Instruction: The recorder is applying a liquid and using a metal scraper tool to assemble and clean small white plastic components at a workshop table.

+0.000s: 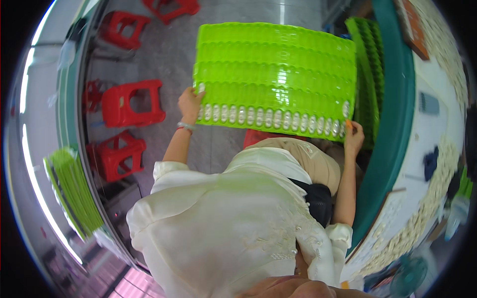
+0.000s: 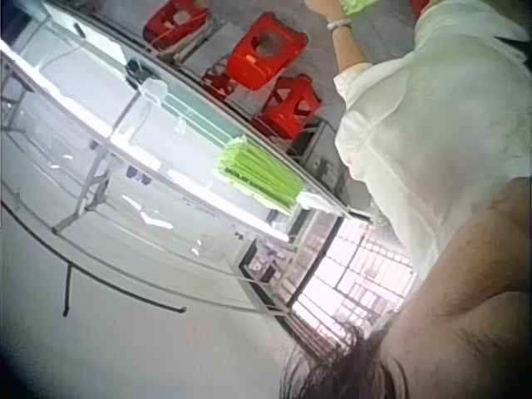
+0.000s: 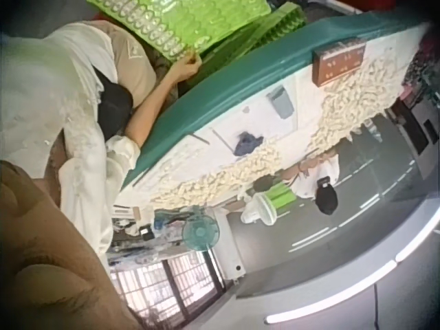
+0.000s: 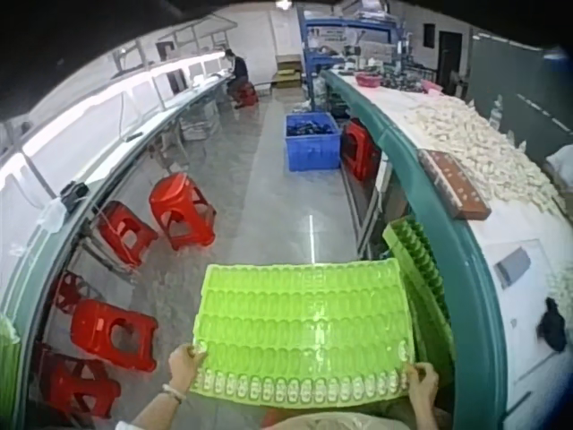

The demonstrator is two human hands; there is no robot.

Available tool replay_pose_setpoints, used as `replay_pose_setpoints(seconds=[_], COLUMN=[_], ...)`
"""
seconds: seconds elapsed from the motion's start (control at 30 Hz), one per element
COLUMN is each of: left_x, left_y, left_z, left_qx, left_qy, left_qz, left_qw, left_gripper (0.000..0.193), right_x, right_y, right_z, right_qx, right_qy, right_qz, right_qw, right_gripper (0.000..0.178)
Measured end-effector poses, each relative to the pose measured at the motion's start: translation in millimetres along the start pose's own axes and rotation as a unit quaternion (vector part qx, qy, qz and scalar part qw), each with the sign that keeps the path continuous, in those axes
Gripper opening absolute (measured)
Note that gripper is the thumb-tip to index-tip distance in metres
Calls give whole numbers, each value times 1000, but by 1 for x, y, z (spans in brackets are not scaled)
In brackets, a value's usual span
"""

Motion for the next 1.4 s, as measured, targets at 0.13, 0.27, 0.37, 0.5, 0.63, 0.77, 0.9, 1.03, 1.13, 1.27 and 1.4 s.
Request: replay_pose_setpoints(seconds=[0.13, 0.27, 0.37, 0.5, 0.63, 0.77, 0.9, 1.03, 1.13, 1.27, 1.4], left_x=[-13, -18, -47, -81, -109, -92, -69, -55, -76, -123, -163], left_y=[3, -60, -225, -391, -410, -406, -409, -395, -391, -416, -464], left_z=[1, 15, -84, -327, -524, -594, -616, -651, -649, -607, -479], left_qx=[93, 144, 320, 656, 852, 907, 926, 928, 946, 944, 851], left_qy=[-31, 13, 109, 343, 398, 374, 355, 344, 310, 287, 384], left_qz=[15, -84, -264, -291, -242, -110, -44, 131, 75, -102, -231], left_qw=[995, 986, 903, 606, 239, 158, 121, 57, 60, 123, 276], left_gripper=[43, 36, 34, 42, 39, 33, 27, 29, 28, 35, 30], right_x=[-39, -128, -227, -332, -377, -377, -351, -353, -360, -369, -342], right_y=[108, 174, 180, 145, 113, 81, 61, 63, 47, 45, 148], right_z=[-26, -78, -125, -190, -233, -231, -214, -212, -236, -248, -223], right_qx=[4, -11, 26, 124, 162, 152, 92, 70, 99, 165, 124], right_qy=[10, 6, -137, -238, -215, -147, -110, -102, -88, -183, -321], right_qz=[77, 103, 16, -200, -258, -191, -119, -138, -128, 9, -7], right_qw=[997, 995, 990, 942, 928, 959, 983, 983, 983, 969, 939], right_gripper=[17, 19, 23, 36, 39, 39, 36, 29, 32, 29, 31])
Point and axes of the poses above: each hand's wrist, its own z-axis towards the middle knuckle, its own x-axis out of the palm, y = z × x, the point moved 8 cm from there along z, towards the middle knuckle, and after that the axes turned 14 degrees about -x, right-handed, at the moved point
